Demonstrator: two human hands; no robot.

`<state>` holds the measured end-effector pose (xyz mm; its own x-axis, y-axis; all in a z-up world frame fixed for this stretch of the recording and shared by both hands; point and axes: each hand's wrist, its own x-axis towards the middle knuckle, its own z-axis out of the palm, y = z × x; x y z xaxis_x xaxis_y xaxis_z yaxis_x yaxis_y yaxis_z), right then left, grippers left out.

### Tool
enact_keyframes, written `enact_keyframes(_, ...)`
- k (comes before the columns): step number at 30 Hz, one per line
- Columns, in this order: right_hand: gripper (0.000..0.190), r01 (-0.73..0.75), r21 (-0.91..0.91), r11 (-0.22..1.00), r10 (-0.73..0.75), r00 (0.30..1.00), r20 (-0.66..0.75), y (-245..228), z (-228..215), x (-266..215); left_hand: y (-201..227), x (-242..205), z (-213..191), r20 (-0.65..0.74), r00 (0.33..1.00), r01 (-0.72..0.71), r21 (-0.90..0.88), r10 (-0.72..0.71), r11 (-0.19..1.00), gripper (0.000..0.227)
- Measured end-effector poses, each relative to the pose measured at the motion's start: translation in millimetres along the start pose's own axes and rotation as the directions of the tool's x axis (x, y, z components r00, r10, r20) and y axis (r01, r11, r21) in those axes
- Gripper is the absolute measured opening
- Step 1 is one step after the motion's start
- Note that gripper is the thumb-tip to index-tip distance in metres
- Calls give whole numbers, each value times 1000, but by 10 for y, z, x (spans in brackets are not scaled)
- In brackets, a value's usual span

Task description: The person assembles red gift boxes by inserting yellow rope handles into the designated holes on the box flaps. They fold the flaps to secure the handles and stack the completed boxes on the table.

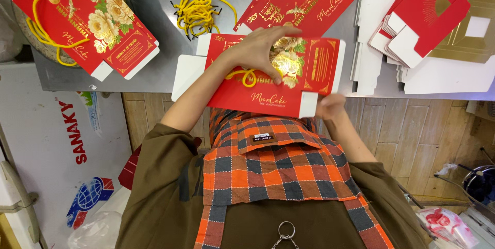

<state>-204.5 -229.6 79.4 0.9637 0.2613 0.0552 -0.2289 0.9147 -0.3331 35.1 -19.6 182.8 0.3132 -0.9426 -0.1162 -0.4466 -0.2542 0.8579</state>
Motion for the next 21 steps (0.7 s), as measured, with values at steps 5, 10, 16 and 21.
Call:
enact_keyframes(5, 74, -93, -240, 966, 70, 992, -102, 169, -526, -556, 78, -87, 40, 0, 998, -64, -33, 64, 997, 125)
enact_keyframes(10, 54, -446, -635, 631, 150, 873, -464, 29, -390, -373, 167, -208, 79, -104, 993, -31, 156, 48, 987, 130)
enact_keyframes(16, 44, -547, -827, 133, 254, 825, -505, -119, 36, 119, 123, -310, 139, -168, 980, -66, 218, 104, 974, 133)
enact_keyframes(21, 49, -383, -872, 306, 76, 922, -379, 178, -300, 154, 93, -446, 140, -143, 990, 40, 209, -10, 977, 133)
